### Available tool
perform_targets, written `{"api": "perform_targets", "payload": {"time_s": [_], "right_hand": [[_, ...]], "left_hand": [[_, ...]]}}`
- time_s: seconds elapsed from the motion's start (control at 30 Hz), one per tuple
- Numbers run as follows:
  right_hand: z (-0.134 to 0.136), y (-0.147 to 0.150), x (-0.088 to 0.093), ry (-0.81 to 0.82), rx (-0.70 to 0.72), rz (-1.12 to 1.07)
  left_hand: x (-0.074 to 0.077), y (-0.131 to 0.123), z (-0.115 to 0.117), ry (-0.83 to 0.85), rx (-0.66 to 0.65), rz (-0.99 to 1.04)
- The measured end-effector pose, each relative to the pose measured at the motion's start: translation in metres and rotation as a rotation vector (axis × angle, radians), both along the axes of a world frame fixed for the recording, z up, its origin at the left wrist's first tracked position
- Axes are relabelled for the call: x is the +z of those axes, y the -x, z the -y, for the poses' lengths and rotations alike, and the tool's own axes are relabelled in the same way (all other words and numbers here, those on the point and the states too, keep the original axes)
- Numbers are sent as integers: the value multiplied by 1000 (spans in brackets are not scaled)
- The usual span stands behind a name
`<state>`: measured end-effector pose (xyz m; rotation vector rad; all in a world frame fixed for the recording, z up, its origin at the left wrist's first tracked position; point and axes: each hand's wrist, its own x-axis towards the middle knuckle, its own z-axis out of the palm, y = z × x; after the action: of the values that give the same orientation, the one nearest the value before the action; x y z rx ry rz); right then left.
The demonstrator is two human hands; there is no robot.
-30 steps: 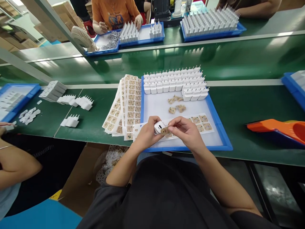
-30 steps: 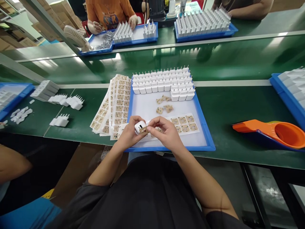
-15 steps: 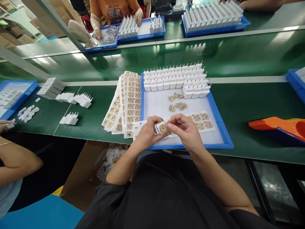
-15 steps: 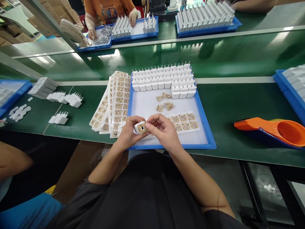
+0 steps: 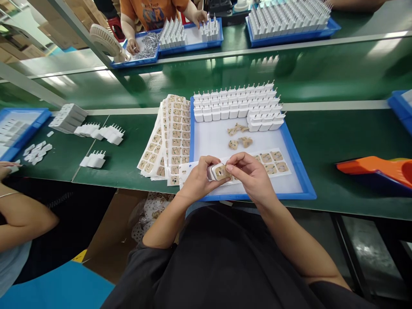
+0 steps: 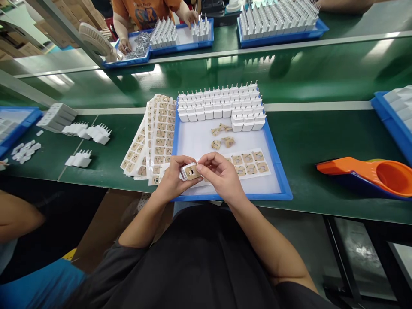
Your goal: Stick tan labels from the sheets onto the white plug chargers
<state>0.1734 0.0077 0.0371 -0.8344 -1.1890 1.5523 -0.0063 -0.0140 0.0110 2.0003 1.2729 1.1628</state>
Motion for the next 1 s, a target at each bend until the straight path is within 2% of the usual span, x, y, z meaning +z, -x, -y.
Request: {"api": "perform_targets", "payload": {"time_s": [0.53, 1.0], "right_hand": [[3, 3, 5, -20, -21, 74], [4, 10, 2, -120, -94, 181]], "left_hand": [[3, -1, 1, -51, 13, -53], [-1, 0, 1, -142, 49, -95]]}}
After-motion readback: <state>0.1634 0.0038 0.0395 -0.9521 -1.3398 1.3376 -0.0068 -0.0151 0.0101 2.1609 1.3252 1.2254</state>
